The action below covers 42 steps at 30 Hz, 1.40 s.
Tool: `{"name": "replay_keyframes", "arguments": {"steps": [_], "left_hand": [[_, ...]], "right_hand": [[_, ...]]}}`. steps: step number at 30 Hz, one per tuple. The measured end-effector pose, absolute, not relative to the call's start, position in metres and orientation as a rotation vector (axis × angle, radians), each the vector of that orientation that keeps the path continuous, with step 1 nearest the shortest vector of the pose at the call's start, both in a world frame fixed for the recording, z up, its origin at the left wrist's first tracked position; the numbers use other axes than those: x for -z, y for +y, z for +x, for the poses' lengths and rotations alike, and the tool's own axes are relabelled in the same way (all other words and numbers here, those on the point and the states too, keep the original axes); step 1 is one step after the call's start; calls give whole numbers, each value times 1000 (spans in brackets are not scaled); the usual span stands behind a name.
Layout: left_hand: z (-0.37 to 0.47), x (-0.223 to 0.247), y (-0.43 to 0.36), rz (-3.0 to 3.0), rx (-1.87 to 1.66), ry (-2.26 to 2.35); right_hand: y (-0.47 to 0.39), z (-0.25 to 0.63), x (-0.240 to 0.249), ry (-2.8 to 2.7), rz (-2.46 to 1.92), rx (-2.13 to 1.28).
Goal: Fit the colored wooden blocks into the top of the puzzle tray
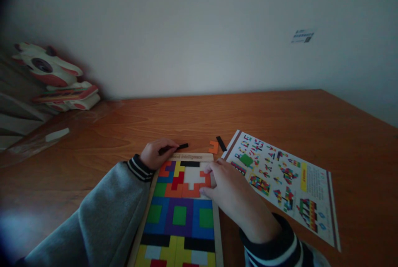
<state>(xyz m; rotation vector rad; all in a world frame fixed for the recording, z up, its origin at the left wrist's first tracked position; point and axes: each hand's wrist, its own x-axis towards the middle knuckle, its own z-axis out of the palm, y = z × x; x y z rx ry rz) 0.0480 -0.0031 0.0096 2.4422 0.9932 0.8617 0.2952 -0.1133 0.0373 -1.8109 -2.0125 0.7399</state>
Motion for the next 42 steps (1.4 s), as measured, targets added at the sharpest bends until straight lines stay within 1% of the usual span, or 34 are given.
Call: {"name": "replay_keyframes", "arguments": {"steps": [6, 14, 17, 23, 27, 33, 38, 42], "left_hand": [[48, -10, -2, 2479, -885, 962], [47, -9, -2, 2477, -891, 957], [47, -7, -2, 2460, -887, 963], [47, -7, -2, 2441, -893, 958], [47, -8, -2, 2466, -896, 957], [48, -9, -2, 2467, -892, 951], [48, -10, -2, 2477, -899, 942], [48, -11, -3, 2473, -894, 947]], "right_hand": [[-112, 299, -47, -2054, -1819, -763], [-114, 301, -55, -2166, -1625, -795], [-115, 294, -53, -2093, -1675, -811], [-112, 291, -39, -1975, -1819, -734], [-112, 295, -37, -1961, -1748, -765], [-110, 295, -39, -1895, -1674, -930], [-106, 295, -45, -1517, -1587, -1097], [-103, 296, -50, -1576, -1551, -1029]]}}
